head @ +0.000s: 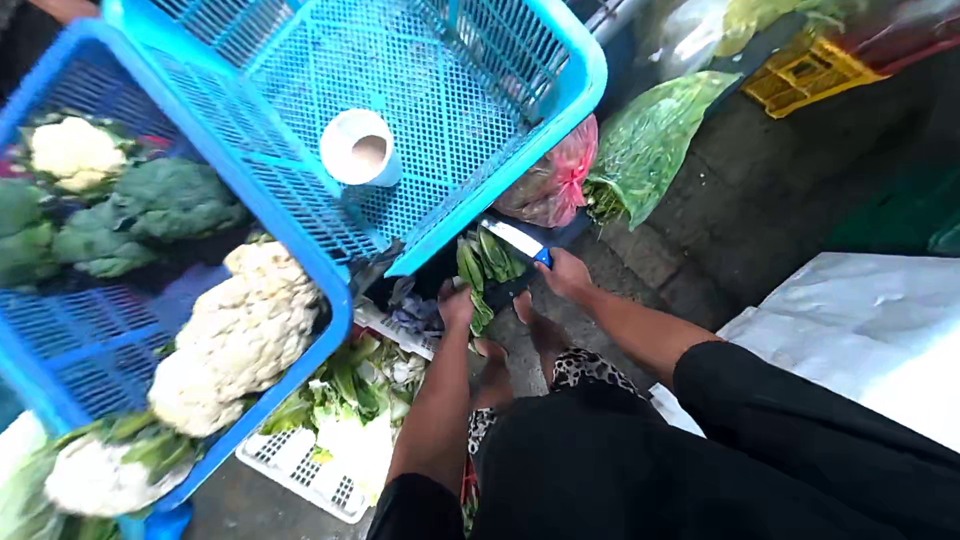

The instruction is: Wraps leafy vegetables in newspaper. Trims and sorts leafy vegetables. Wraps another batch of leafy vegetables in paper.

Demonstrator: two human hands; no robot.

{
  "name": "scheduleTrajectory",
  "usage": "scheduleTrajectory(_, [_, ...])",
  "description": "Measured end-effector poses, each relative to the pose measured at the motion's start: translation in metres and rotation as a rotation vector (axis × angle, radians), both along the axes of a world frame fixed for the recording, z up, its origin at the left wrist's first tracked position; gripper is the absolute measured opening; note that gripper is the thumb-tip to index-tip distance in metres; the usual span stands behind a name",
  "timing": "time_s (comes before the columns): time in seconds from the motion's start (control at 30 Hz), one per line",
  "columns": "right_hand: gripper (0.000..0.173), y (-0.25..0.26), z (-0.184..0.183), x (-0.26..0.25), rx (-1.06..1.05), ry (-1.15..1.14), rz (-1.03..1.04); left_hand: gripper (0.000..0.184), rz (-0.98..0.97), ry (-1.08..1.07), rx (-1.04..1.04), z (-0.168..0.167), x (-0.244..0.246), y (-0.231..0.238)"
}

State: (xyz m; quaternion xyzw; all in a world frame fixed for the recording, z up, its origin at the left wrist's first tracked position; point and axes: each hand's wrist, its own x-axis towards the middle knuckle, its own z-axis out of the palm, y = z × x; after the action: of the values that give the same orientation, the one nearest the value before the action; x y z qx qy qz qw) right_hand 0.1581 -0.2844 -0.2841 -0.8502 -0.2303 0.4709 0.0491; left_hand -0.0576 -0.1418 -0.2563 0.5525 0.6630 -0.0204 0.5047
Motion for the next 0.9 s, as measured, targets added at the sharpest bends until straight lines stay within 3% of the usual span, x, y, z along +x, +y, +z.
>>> scheduleTrajectory(0.07, [0.05,0.01,-0.022,0.007,0.033,0.006,-0.021,0.037,-0.054,0.025,0.013,-0.018,0.016,0.008])
scheduleTrajectory(0.27, [0.05,0.02,-0.077,0.018,0.092,-0.149,0.017,0.054,-0.188,0.315,-0.016,-0.048,0.052,0.03])
scheduleTrajectory(0.37, [0.055,0.023,-0.063,0.004,0.17,-0.205,0.013,0.056,-0.213,0.38,-0.031,-0.058,0.056,0.029])
scheduleTrajectory(0.43, [0.051,0.038,-0.047,-0.01,0.242,-0.103,-0.022,0.054,-0.219,0.411,-0.026,-0.057,0.062,0.028])
scheduleTrajectory(0.53, [0.064,0.072,-0.048,-0.028,0.198,0.099,-0.191,0.063,-0.214,0.459,-0.053,-0.053,0.07,0.027])
scheduleTrajectory(0.67, [0.078,0.108,-0.067,-0.035,0.027,0.197,-0.256,0.043,-0.148,0.379,-0.112,-0.065,0.063,0.022])
scheduleTrajectory(0.73, [0.074,0.109,-0.07,-0.037,0.018,0.272,-0.274,0.036,-0.091,0.296,-0.133,-0.068,0.059,0.018])
scheduleTrajectory(0.9, [0.063,0.104,-0.064,-0.032,0.112,0.461,-0.327,0.038,0.249,-0.069,-0.241,-0.072,0.05,0.008])
